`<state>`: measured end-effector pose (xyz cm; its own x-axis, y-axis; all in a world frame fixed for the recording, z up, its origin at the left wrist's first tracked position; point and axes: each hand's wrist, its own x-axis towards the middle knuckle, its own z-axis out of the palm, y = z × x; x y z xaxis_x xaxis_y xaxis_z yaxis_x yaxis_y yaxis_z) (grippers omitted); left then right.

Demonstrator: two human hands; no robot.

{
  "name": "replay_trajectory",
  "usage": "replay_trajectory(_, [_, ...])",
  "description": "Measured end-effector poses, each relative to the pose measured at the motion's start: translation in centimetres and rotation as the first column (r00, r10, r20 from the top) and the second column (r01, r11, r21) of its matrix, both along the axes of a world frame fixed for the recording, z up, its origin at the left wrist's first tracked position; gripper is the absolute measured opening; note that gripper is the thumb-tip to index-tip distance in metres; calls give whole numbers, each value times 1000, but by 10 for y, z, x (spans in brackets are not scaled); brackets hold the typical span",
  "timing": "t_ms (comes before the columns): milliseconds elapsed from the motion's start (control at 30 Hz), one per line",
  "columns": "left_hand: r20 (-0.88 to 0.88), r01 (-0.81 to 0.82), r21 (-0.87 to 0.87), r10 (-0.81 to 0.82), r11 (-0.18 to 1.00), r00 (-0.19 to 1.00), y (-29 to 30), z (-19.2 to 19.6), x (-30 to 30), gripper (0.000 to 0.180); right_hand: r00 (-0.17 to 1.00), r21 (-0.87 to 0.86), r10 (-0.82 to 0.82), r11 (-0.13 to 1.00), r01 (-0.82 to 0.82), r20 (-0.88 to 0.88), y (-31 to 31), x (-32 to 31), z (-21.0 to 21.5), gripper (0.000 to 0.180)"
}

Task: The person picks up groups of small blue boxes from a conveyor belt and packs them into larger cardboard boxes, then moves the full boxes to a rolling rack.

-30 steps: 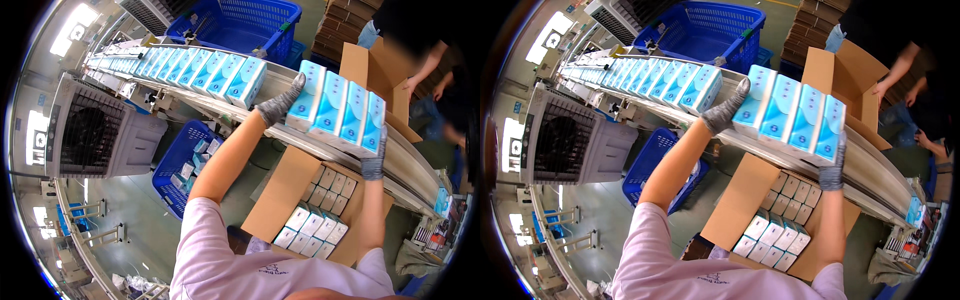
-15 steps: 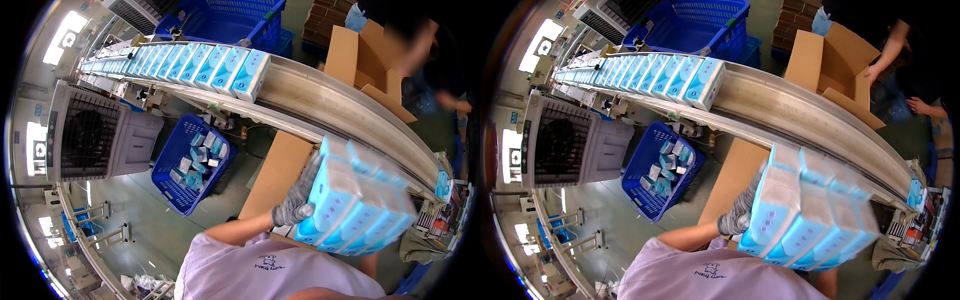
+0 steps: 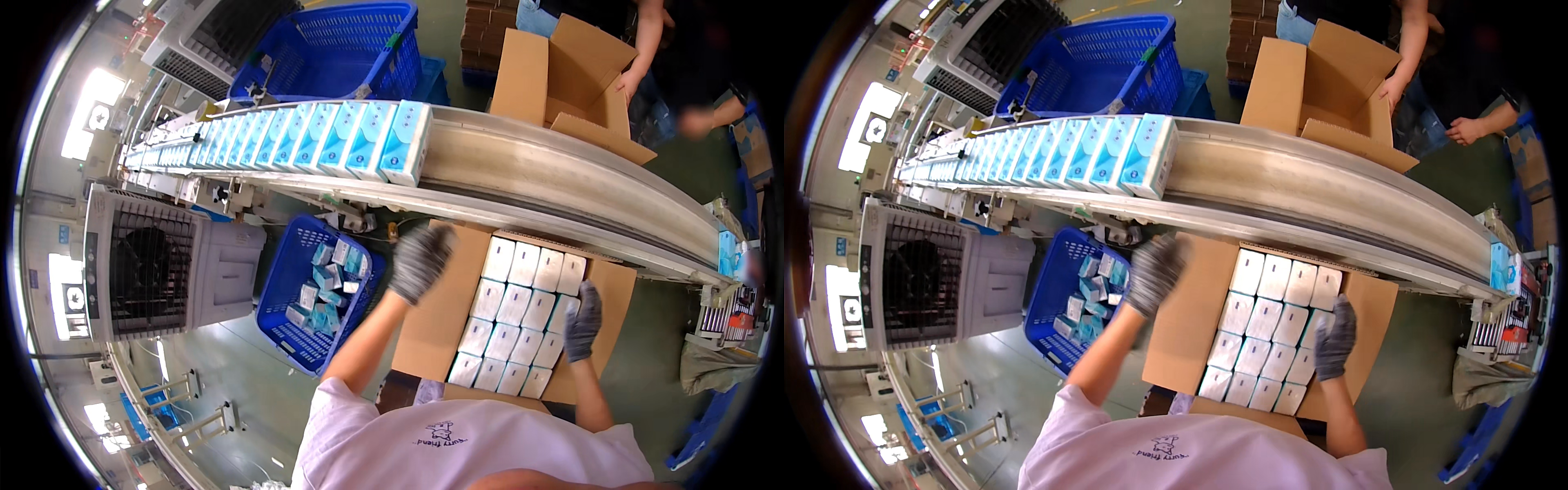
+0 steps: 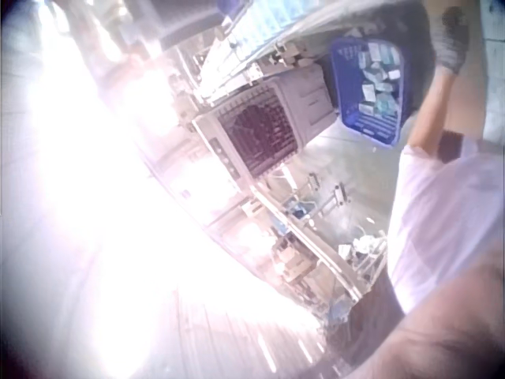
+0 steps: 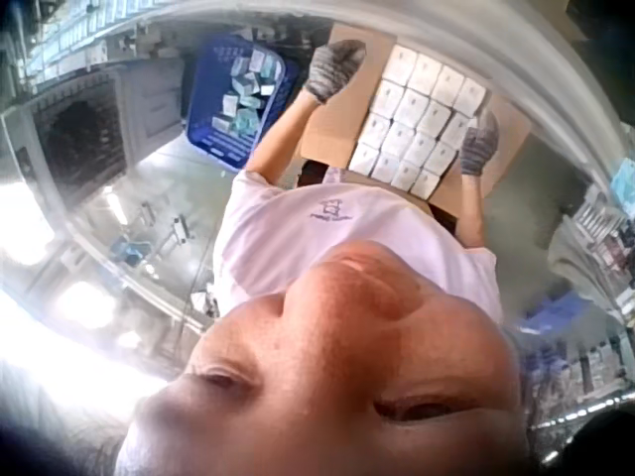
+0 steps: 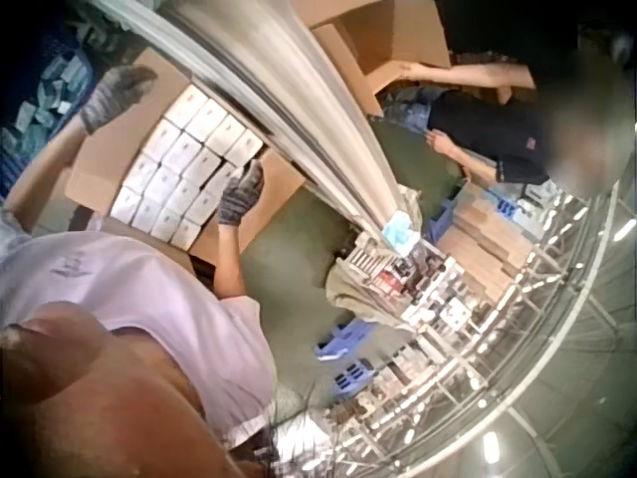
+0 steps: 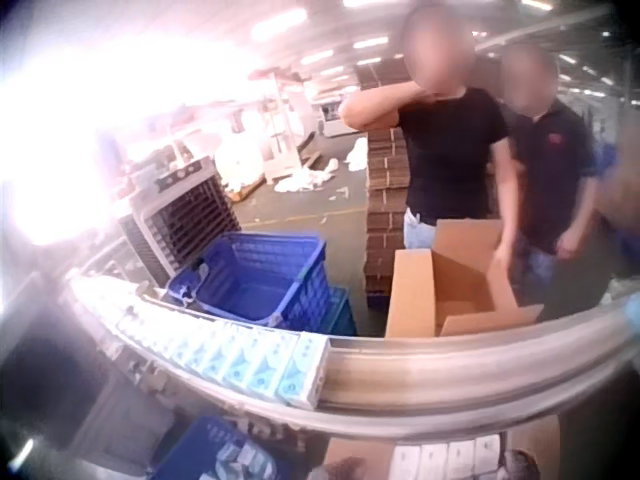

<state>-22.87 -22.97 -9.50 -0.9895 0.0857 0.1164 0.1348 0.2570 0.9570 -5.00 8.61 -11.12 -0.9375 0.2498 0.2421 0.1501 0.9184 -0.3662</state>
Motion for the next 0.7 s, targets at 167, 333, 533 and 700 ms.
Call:
replay_trajectory(167, [-589, -522, -363, 244, 772, 770, -86, 83, -119, 16, 909, 242, 125, 941, -235, 396, -39, 17, -14, 61])
replay_trajectory(333, [-440, -586, -553, 390, 592, 809, -154, 64, -165, 22, 930, 213, 148, 950, -229, 337, -36, 27, -8, 57])
replay_trajectory(533, [-313, -372, -877, 224, 303, 923, -137, 73, -209, 47, 934, 281, 144, 929, -241, 327, -33, 32, -18, 57])
replay_trajectory(700, [91, -39, -900, 275, 435, 957, -108, 84, -234, 70, 936, 257, 114, 944, -206, 332, -33, 32, -10, 58])
